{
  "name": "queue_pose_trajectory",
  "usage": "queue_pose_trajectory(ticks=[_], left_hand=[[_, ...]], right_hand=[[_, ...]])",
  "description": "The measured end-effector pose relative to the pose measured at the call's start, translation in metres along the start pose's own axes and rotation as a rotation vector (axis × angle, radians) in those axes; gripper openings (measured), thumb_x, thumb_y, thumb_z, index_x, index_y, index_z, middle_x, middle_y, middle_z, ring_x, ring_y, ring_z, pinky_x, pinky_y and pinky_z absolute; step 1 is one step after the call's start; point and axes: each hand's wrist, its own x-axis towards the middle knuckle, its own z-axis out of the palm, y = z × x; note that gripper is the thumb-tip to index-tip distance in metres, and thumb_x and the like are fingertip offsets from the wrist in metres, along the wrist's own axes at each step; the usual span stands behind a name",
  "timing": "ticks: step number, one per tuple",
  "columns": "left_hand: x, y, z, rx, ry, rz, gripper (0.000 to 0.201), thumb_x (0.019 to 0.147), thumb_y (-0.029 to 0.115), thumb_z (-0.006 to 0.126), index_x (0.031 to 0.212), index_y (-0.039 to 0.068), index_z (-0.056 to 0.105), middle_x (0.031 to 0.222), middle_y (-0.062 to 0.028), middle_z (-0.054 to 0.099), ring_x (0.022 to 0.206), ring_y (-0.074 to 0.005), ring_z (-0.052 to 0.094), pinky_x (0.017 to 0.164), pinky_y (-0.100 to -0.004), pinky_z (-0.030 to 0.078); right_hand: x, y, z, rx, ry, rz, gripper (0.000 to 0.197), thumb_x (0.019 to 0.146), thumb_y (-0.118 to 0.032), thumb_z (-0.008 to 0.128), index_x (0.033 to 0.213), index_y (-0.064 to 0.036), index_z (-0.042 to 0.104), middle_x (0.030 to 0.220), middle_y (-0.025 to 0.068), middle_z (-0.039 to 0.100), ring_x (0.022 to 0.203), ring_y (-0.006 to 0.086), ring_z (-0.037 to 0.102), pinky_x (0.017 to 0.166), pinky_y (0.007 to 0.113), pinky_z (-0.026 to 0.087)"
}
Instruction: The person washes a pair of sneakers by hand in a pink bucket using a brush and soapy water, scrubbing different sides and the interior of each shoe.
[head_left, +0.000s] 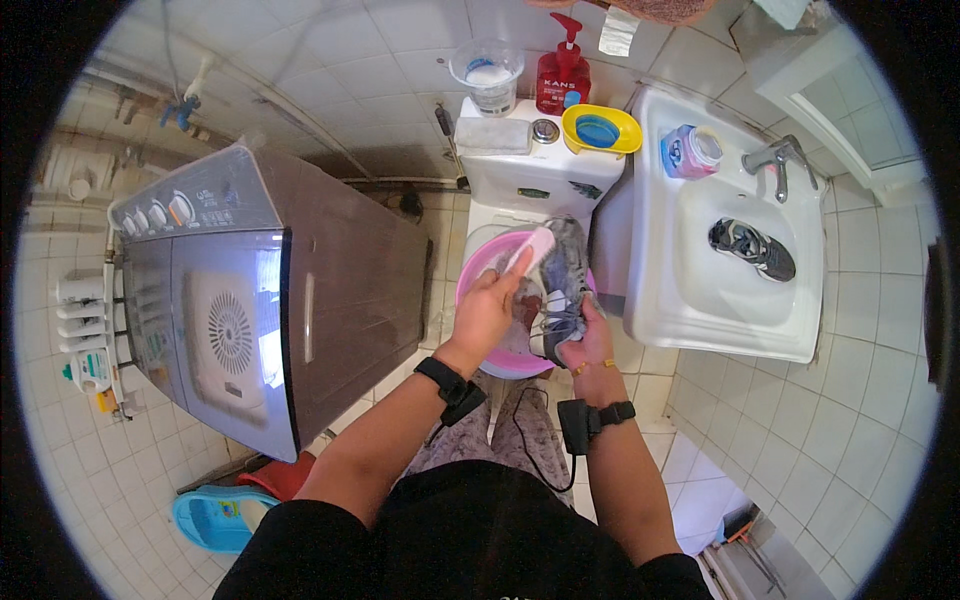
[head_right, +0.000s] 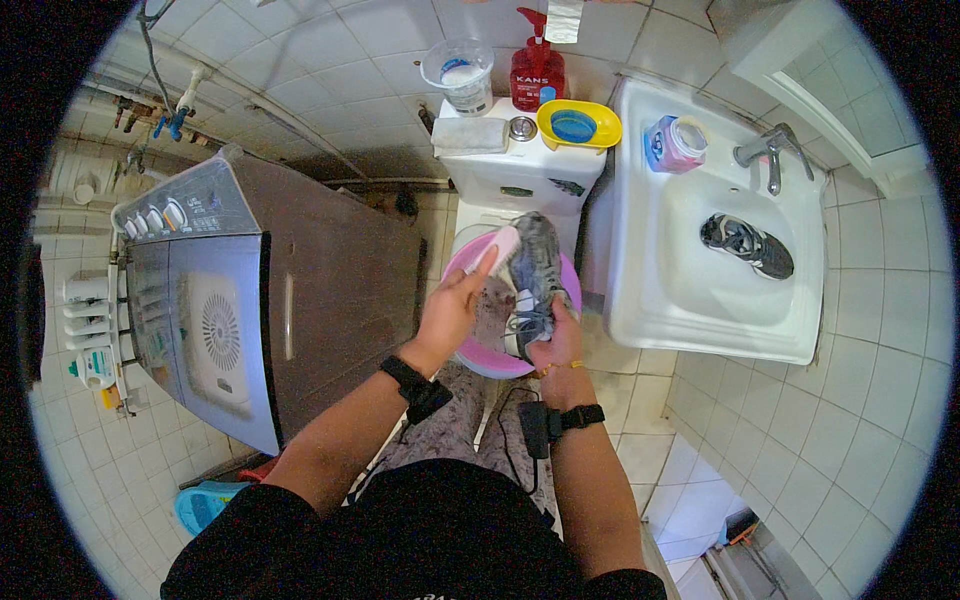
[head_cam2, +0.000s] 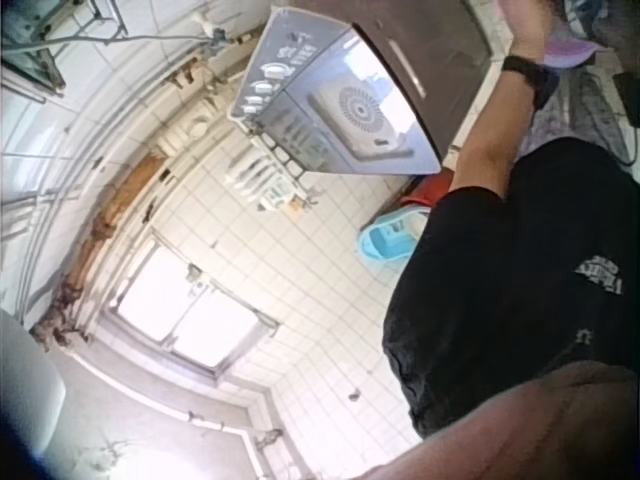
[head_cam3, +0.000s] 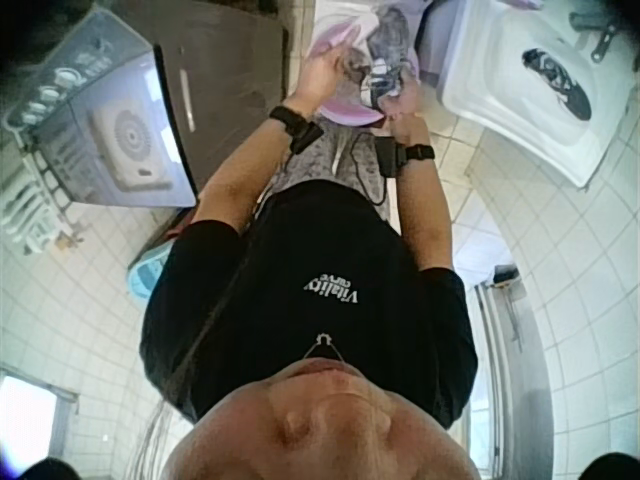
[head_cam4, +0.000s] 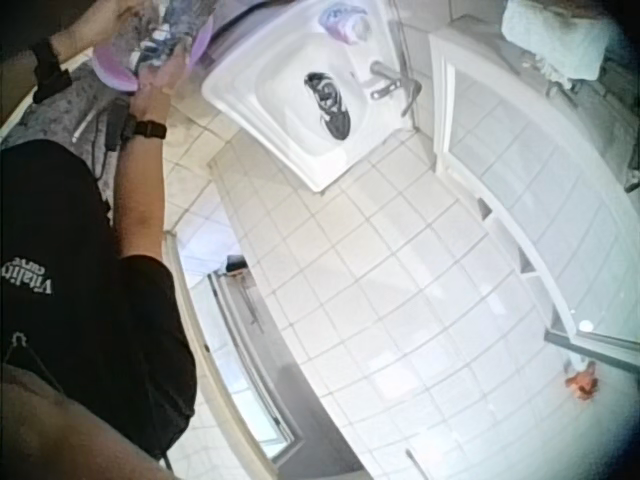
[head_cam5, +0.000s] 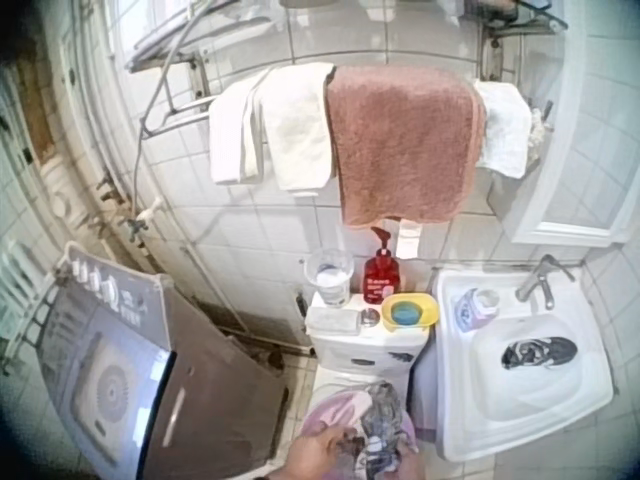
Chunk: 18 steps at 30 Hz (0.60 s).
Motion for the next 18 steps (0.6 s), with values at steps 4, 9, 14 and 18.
queue_pose_trajectory(ticks=[4,9,14,18], left_hand=[[0.010,0.009,-0.002,0.029,0.008,-0.007,0.069,0.089,-0.001,0.056,0.149,0.032,0.048,0.081,-0.0172,0.056,0.077,-0.0385,0.061,0.071,-0.0474,0.050],[0.062,0.021,-0.015,0.093,0.097,0.096,0.058,0.098,0.008,0.055,0.150,0.033,0.046,0.083,-0.0201,0.057,0.075,-0.0418,0.059,0.070,-0.0484,0.049],[0.014,-0.006,-0.005,-0.090,0.138,0.046,0.067,0.091,0.001,0.057,0.149,0.033,0.047,0.083,-0.0180,0.057,0.080,-0.0406,0.060,0.075,-0.0476,0.051],[0.008,-0.001,-0.014,0.030,0.034,0.010,0.067,0.090,0.002,0.057,0.149,0.032,0.047,0.083,-0.0176,0.057,0.079,-0.0400,0.060,0.074,-0.0471,0.051]], right_hand=[[0.000,0.001,-0.001,0.012,-0.053,0.004,0.033,0.105,-0.028,0.053,0.124,-0.0034,0.061,0.119,0.0133,0.069,0.106,0.0287,0.068,0.097,0.046,0.053],[-0.009,0.009,0.004,-0.011,-0.019,0.048,0.035,0.104,-0.027,0.053,0.127,-0.0024,0.060,0.120,0.0128,0.069,0.108,0.0282,0.067,0.097,0.046,0.053],[0.000,0.002,0.000,-0.040,-0.061,-0.036,0.038,0.105,-0.029,0.050,0.130,-0.0017,0.057,0.125,0.0152,0.067,0.112,0.0323,0.066,0.102,0.049,0.049],[-0.004,0.005,-0.001,-0.010,-0.055,-0.002,0.032,0.105,-0.024,0.051,0.127,-0.0015,0.059,0.118,0.0125,0.069,0.104,0.0283,0.068,0.094,0.045,0.054]])
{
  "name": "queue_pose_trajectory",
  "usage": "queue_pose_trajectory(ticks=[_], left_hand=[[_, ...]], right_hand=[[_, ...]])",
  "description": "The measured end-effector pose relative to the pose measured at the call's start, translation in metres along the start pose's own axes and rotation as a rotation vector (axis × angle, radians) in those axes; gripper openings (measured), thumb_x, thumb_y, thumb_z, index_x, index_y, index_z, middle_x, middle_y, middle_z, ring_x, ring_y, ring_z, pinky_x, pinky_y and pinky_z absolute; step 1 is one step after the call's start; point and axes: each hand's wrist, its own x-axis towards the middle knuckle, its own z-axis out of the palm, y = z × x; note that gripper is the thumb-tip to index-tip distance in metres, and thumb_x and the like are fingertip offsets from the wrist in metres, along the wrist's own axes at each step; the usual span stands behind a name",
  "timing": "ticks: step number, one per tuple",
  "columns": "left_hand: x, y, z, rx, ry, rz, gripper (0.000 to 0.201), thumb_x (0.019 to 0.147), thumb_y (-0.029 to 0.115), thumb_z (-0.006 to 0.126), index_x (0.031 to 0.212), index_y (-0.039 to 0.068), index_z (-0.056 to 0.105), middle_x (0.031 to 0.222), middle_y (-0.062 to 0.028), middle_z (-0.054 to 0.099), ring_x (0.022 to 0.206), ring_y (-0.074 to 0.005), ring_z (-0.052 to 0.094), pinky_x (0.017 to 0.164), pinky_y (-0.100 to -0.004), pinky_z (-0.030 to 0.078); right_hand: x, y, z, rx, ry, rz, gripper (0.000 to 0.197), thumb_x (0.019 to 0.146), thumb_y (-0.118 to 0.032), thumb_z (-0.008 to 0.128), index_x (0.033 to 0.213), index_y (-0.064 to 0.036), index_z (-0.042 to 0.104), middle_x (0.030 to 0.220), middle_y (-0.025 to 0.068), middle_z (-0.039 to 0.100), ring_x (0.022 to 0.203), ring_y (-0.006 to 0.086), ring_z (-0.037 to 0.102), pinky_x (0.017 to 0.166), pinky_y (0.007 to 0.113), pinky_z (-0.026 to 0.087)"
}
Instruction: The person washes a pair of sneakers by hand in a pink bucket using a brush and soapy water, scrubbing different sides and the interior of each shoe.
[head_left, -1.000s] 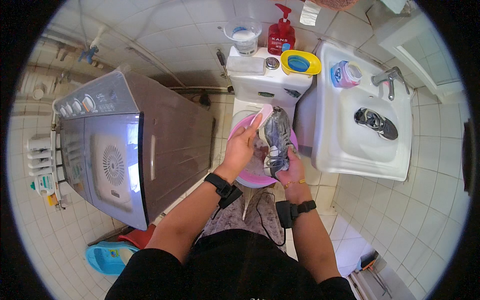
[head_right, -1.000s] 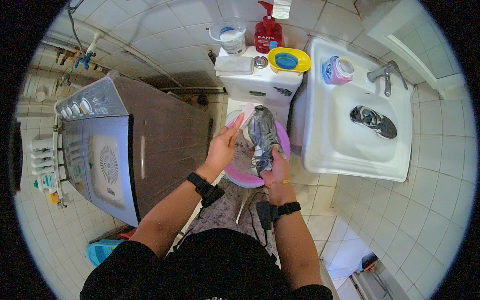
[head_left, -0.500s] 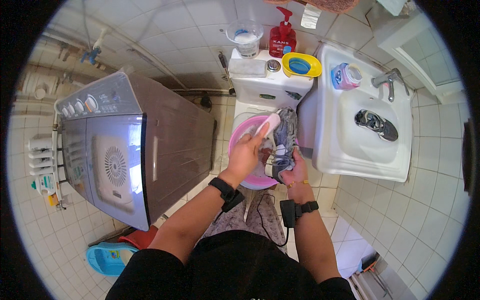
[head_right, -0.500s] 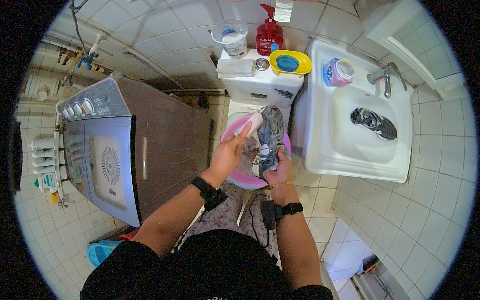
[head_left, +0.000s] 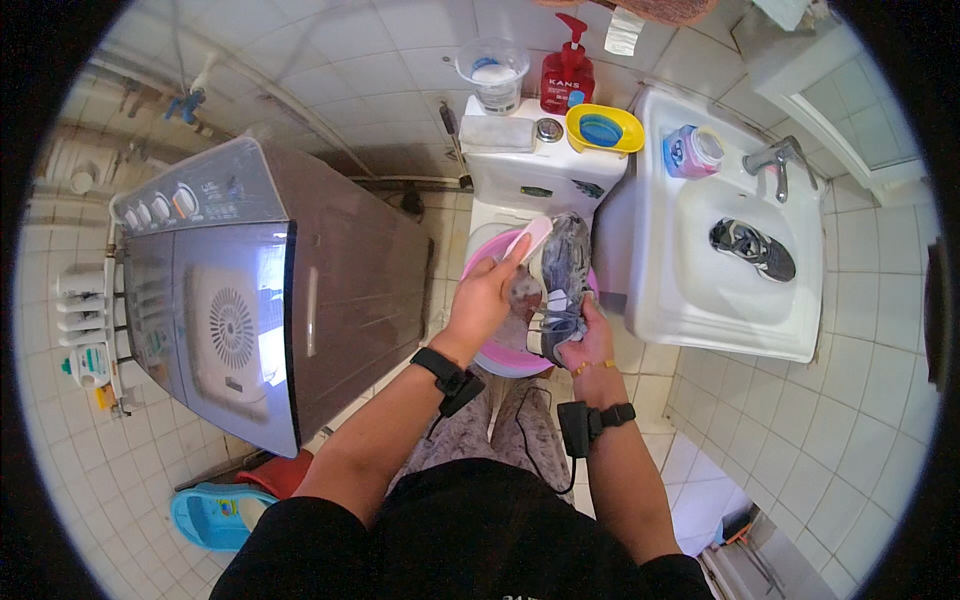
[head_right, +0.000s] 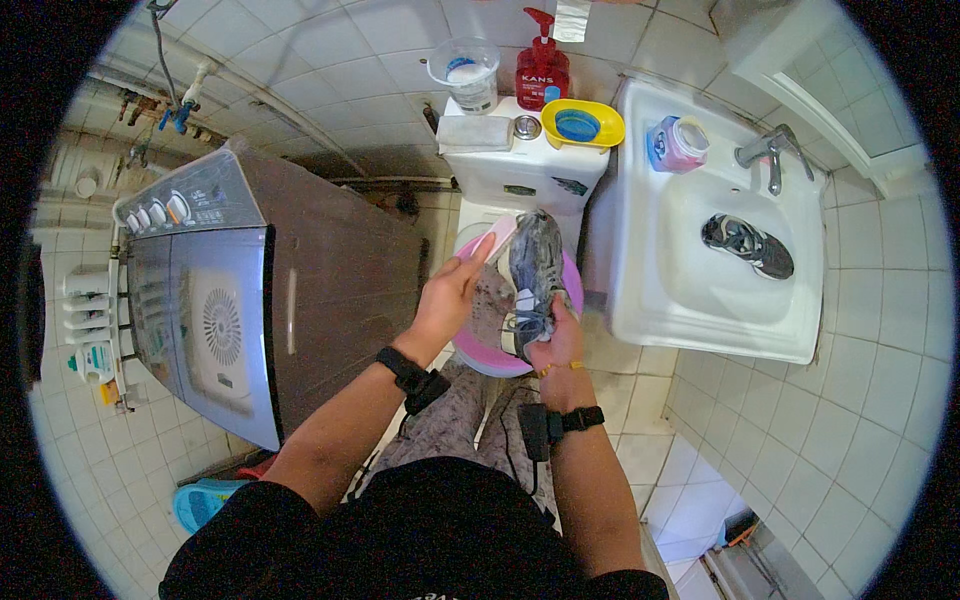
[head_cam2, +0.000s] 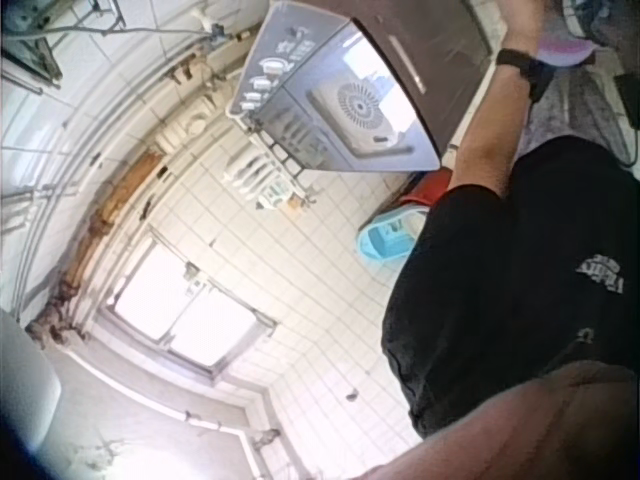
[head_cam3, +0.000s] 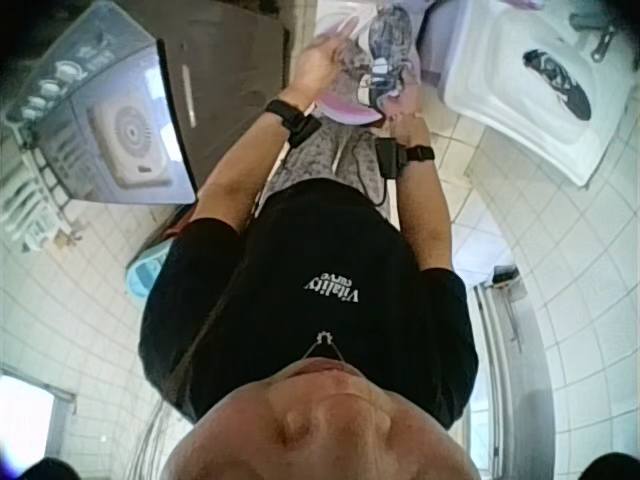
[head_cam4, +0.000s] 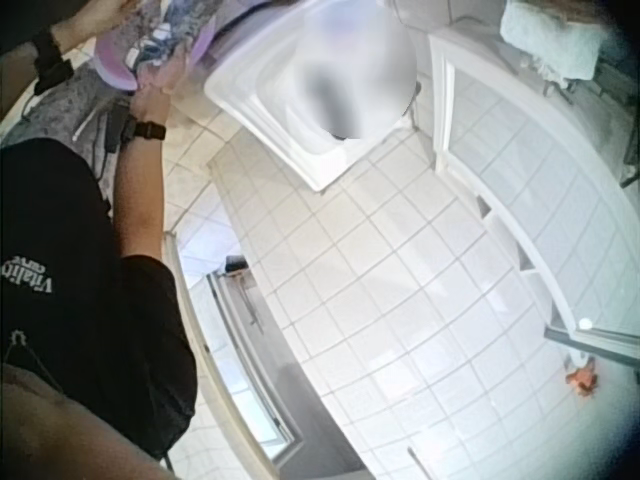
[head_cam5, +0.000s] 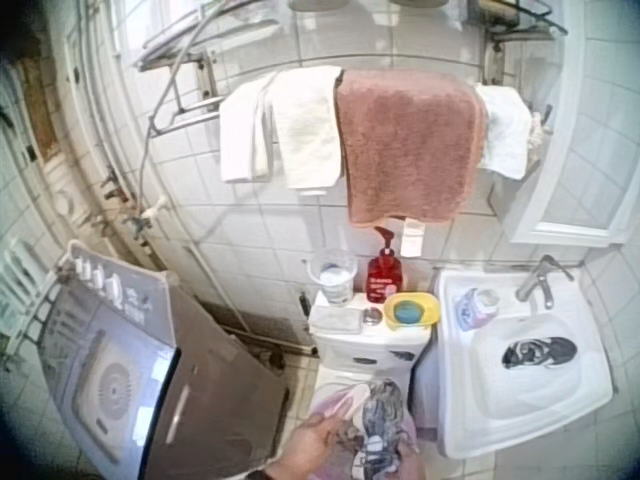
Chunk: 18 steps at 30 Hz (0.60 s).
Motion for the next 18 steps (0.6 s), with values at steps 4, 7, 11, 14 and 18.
queue_pose_trajectory(ticks=[4,7,11,14,18], left_hand=[[0.034,0.016,-0.007,0.044,0.069,0.082,0.069,0.095,0.002,0.055,0.152,0.038,0.041,0.085,-0.0200,0.056,0.077,-0.0409,0.060,0.070,-0.0462,0.051],[0.032,0.012,-0.001,0.078,0.064,0.076,0.065,0.096,0.005,0.055,0.152,0.036,0.042,0.084,-0.0199,0.055,0.076,-0.0404,0.060,0.069,-0.0466,0.050],[-0.013,-0.007,0.005,-0.017,0.057,0.071,0.064,0.096,0.004,0.055,0.152,0.033,0.042,0.082,-0.0195,0.054,0.075,-0.0407,0.059,0.068,-0.0474,0.049],[-0.010,-0.004,0.002,-0.027,0.034,0.050,0.064,0.096,0.004,0.055,0.152,0.033,0.042,0.083,-0.0195,0.054,0.075,-0.0413,0.059,0.068,-0.0479,0.049],[0.035,0.023,-0.010,0.033,0.089,0.095,0.067,0.095,0.001,0.056,0.152,0.034,0.042,0.083,-0.0201,0.054,0.075,-0.0415,0.059,0.067,-0.0490,0.047]], right_hand=[[-0.006,0.005,0.013,0.018,0.017,0.027,0.031,0.105,-0.024,0.050,0.126,-0.0019,0.059,0.118,0.0124,0.069,0.103,0.0281,0.069,0.093,0.045,0.054],[-0.002,0.002,0.009,0.058,0.008,0.024,0.031,0.105,-0.025,0.051,0.126,-0.0024,0.059,0.119,0.0119,0.069,0.104,0.0277,0.069,0.094,0.045,0.054],[0.002,-0.004,0.012,0.040,-0.058,-0.001,0.032,0.104,-0.026,0.053,0.126,-0.0032,0.059,0.118,0.0117,0.069,0.104,0.0278,0.068,0.093,0.046,0.054],[-0.002,-0.003,0.022,0.010,0.002,-0.028,0.032,0.104,-0.026,0.053,0.126,-0.0032,0.059,0.118,0.0119,0.069,0.103,0.0280,0.069,0.092,0.046,0.054],[-0.010,0.007,0.021,-0.018,0.042,-0.007,0.032,0.105,-0.026,0.052,0.125,-0.0029,0.059,0.118,0.0121,0.069,0.102,0.0281,0.069,0.092,0.046,0.055]])
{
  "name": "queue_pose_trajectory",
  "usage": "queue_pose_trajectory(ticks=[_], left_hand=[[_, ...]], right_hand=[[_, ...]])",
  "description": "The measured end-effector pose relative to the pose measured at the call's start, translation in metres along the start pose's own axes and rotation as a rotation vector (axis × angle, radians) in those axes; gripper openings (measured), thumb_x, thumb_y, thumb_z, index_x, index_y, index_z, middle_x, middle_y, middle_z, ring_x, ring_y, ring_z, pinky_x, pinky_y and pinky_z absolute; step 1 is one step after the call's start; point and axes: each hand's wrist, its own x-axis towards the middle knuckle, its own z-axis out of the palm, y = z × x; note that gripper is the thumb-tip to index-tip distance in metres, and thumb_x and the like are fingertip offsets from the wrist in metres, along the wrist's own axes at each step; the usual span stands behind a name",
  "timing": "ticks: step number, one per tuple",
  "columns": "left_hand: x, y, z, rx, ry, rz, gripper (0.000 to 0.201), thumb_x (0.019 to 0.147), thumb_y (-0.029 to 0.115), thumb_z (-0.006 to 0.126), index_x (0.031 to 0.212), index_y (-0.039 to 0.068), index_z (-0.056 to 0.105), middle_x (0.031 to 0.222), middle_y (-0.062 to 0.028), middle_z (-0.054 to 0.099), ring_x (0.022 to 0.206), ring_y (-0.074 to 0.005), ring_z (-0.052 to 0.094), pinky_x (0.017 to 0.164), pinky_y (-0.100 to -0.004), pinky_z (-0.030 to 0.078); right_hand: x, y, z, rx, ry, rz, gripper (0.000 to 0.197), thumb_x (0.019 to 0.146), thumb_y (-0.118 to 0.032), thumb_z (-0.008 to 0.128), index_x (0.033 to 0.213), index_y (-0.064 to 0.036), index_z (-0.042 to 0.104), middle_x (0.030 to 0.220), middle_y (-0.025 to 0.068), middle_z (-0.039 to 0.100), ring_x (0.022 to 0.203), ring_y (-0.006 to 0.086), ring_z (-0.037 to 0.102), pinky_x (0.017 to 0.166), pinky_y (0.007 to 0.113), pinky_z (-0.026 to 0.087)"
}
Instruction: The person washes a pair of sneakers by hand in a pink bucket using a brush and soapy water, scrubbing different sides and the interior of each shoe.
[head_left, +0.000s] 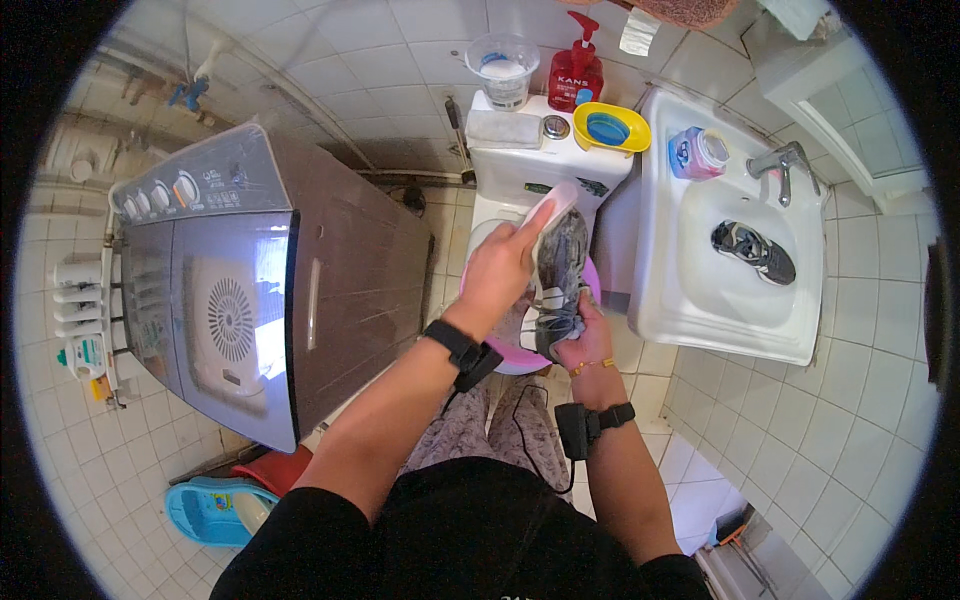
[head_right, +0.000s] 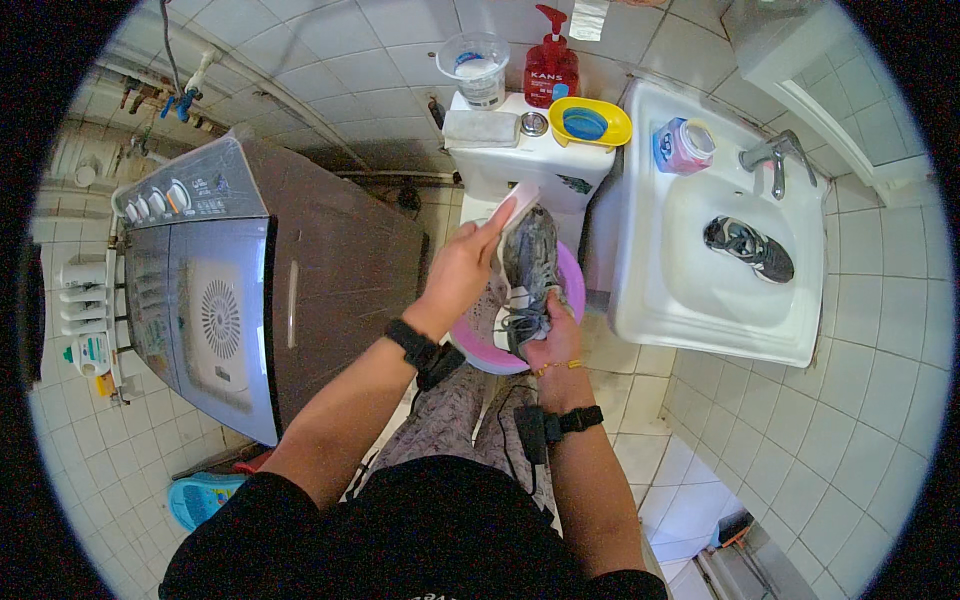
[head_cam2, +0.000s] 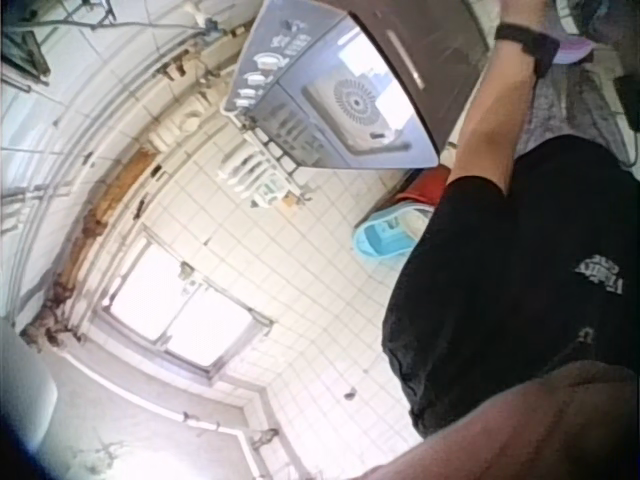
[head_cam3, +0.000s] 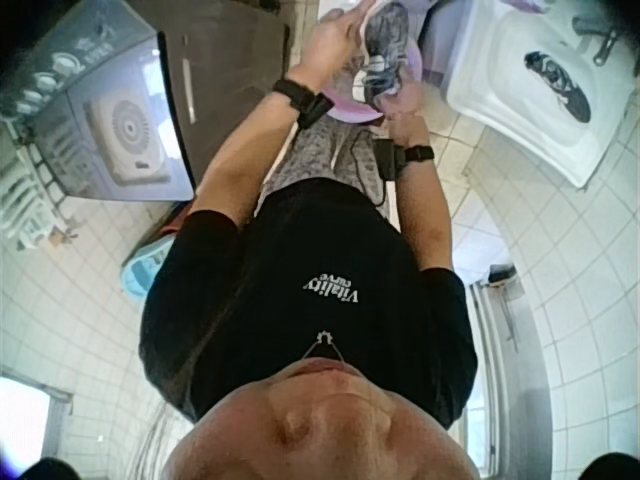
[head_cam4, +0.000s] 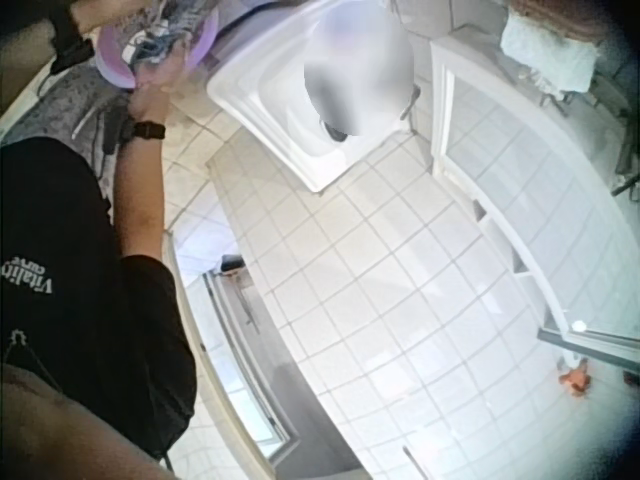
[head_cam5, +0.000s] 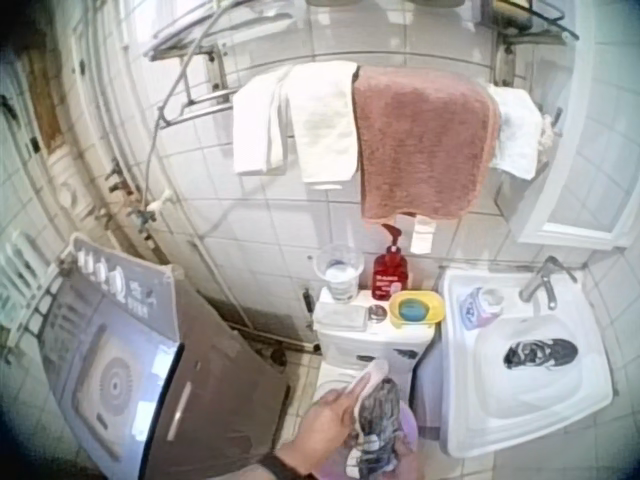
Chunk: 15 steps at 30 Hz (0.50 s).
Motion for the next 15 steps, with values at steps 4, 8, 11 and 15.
queue_pose_trajectory(ticks=[4,8,11,15], left_hand=[[-0.007,-0.007,0.006,-0.011,0.020,-0.024,0.068,0.095,0.001,0.057,0.152,0.034,0.042,0.082,-0.0209,0.053,0.075,-0.0425,0.059,0.067,-0.0498,0.047],[-0.068,-0.029,0.020,-0.101,-0.048,-0.087,0.068,0.097,0.002,0.055,0.155,0.033,0.037,0.086,-0.0237,0.055,0.076,-0.0444,0.059,0.071,-0.0457,0.051],[-0.085,-0.026,0.024,-0.134,-0.169,-0.161,0.070,0.098,0.000,0.053,0.157,0.032,0.033,0.094,-0.0249,0.057,0.081,-0.0428,0.059,0.076,-0.0421,0.051],[-0.052,-0.026,0.022,-0.208,-0.028,-0.141,0.073,0.094,-0.001,0.054,0.157,0.029,0.034,0.094,-0.0214,0.057,0.084,-0.0405,0.060,0.078,-0.0469,0.049]], right_hand=[[0.005,0.000,-0.008,0.057,-0.087,0.043,0.031,0.105,-0.024,0.051,0.125,-0.0023,0.059,0.117,0.0124,0.069,0.102,0.0280,0.069,0.092,0.045,0.055],[0.012,0.003,-0.017,0.092,-0.133,0.030,0.032,0.105,-0.026,0.051,0.126,-0.0040,0.059,0.120,0.0122,0.069,0.105,0.0299,0.068,0.095,0.048,0.053],[0.021,0.001,-0.028,0.060,-0.051,0.010,0.032,0.105,-0.026,0.050,0.126,-0.0038,0.059,0.120,0.0125,0.069,0.107,0.0304,0.068,0.096,0.048,0.053],[0.003,0.012,0.004,0.050,-0.019,0.041,0.033,0.105,-0.026,0.049,0.127,-0.0036,0.059,0.120,0.0130,0.069,0.108,0.0304,0.067,0.098,0.048,0.052]])
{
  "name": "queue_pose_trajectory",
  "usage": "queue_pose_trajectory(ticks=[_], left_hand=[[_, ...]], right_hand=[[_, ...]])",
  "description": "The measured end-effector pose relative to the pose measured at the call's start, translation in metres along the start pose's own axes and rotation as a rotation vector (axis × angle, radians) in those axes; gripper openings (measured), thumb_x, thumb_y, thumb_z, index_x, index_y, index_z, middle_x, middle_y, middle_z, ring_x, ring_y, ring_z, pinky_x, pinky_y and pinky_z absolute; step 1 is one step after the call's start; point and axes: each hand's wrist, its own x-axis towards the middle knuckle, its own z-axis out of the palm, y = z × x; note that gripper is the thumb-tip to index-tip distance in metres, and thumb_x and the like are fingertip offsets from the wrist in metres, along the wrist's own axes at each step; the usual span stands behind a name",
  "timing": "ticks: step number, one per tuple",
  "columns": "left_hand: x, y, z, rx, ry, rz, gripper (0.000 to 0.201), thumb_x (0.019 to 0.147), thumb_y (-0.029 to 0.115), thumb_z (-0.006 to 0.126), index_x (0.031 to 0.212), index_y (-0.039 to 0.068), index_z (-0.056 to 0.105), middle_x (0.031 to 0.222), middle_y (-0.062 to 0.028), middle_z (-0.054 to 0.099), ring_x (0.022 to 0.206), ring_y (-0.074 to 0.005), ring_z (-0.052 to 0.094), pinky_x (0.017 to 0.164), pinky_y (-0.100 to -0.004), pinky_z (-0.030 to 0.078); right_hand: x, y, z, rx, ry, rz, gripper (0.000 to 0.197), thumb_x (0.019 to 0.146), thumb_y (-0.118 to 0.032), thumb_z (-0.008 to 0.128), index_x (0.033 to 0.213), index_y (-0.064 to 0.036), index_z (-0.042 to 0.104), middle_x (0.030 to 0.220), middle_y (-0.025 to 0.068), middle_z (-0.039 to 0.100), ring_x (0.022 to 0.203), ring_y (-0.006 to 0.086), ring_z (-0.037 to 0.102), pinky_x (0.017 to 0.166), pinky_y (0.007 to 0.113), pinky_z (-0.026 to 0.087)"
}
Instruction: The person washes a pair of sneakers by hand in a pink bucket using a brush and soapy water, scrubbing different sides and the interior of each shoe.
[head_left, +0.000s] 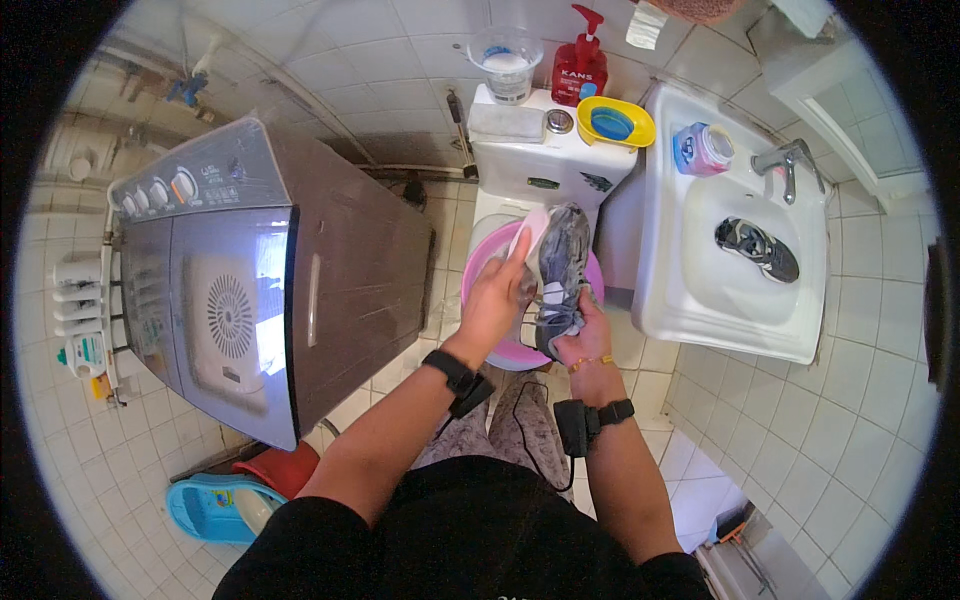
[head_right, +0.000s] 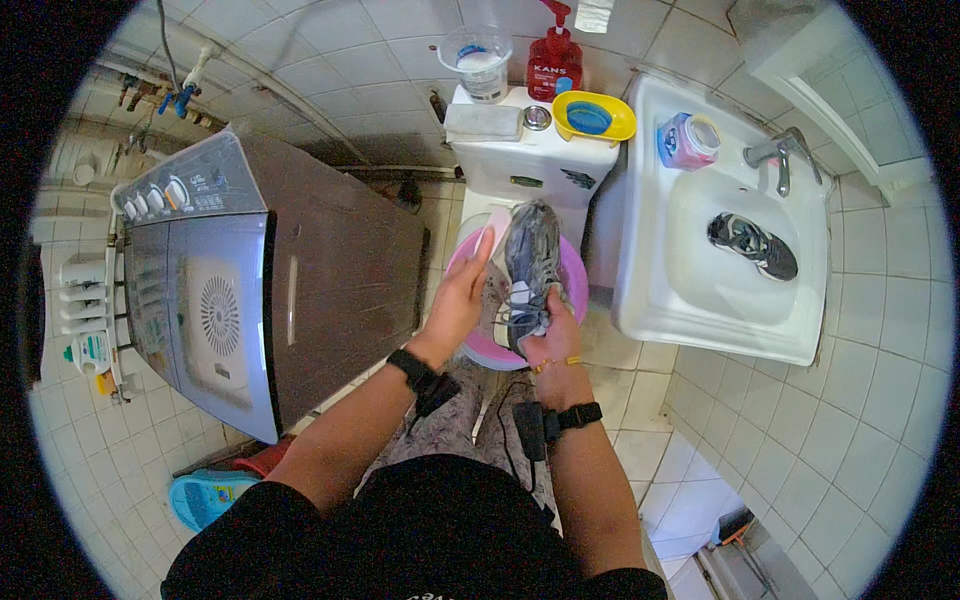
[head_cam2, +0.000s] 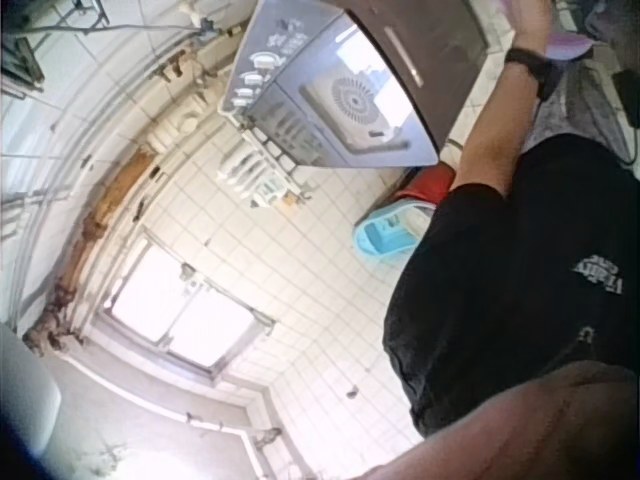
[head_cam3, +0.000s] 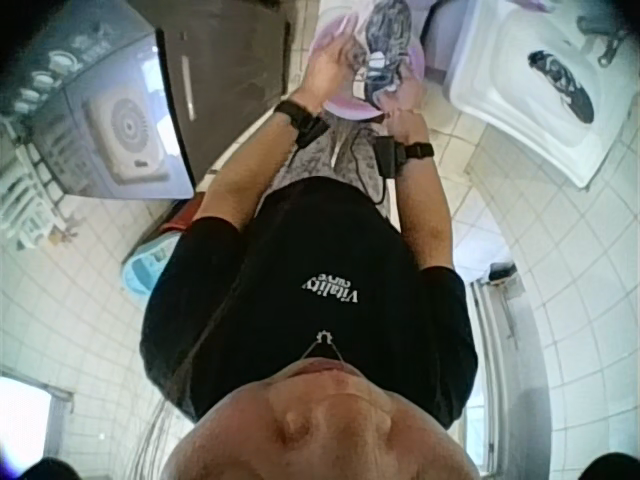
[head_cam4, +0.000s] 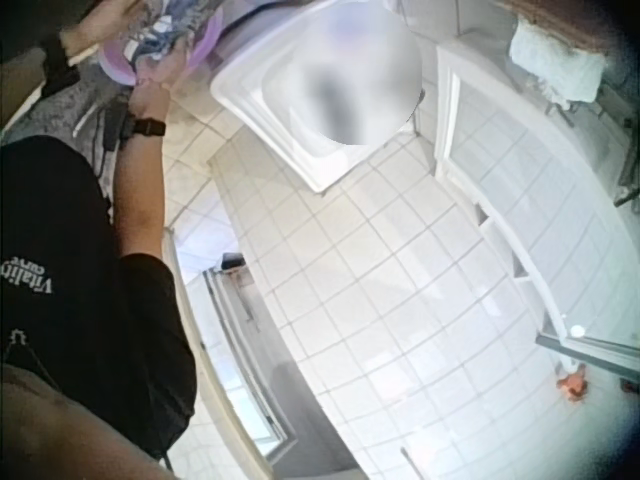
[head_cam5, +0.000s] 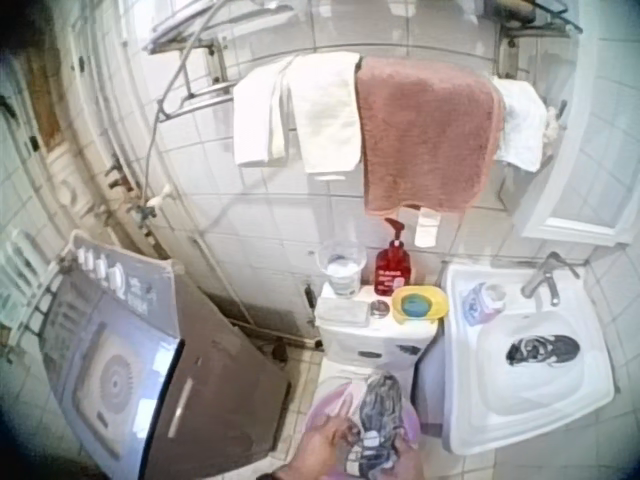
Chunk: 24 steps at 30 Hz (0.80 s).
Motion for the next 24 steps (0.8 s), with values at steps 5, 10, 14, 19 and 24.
queue_pose_trajectory(ticks=[5,10,14,19,24], left_hand=[[-0.003,0.001,0.013,-0.046,0.017,0.025,0.072,0.095,-0.001,0.053,0.158,0.027,0.031,0.090,-0.0213,0.056,0.083,-0.0414,0.058,0.078,-0.0449,0.049],[-0.055,-0.014,0.019,-0.085,-0.114,-0.054,0.067,0.098,-0.001,0.051,0.157,0.024,0.034,0.086,-0.0210,0.053,0.078,-0.0401,0.055,0.075,-0.0407,0.048],[-0.019,0.004,0.017,-0.134,-0.003,-0.026,0.068,0.097,-0.002,0.052,0.156,0.026,0.036,0.088,-0.0226,0.054,0.081,-0.0417,0.057,0.076,-0.0436,0.048],[-0.041,0.012,0.016,-0.135,-0.123,-0.001,0.072,0.091,-0.007,0.052,0.154,0.027,0.041,0.093,-0.0222,0.056,0.085,-0.0412,0.060,0.075,-0.0458,0.048],[-0.047,0.020,0.012,-0.066,-0.175,0.135,0.075,0.090,-0.010,0.050,0.154,0.027,0.042,0.080,-0.0162,0.047,0.074,-0.0313,0.053,0.072,-0.0401,0.047]], right_hand=[[0.006,-0.003,-0.021,0.069,-0.072,0.027,0.032,0.106,-0.028,0.049,0.124,-0.0035,0.060,0.119,0.0118,0.069,0.107,0.0298,0.067,0.098,0.047,0.052],[0.009,-0.006,-0.013,-0.026,0.027,-0.057,0.032,0.106,-0.028,0.048,0.123,-0.0045,0.061,0.119,0.0110,0.069,0.105,0.0280,0.067,0.097,0.046,0.052],[0.004,-0.001,-0.004,0.013,-0.032,-0.029,0.033,0.107,-0.029,0.047,0.126,-0.0049,0.060,0.121,0.0110,0.069,0.109,0.0276,0.066,0.099,0.046,0.051],[0.005,-0.009,0.006,-0.022,-0.026,-0.071,0.035,0.106,-0.029,0.049,0.129,-0.0044,0.058,0.122,0.0110,0.068,0.112,0.0276,0.065,0.101,0.046,0.051],[0.005,-0.010,0.014,-0.051,-0.017,-0.108,0.033,0.106,-0.028,0.050,0.125,-0.0028,0.058,0.118,0.0121,0.068,0.108,0.0281,0.067,0.096,0.045,0.054]])
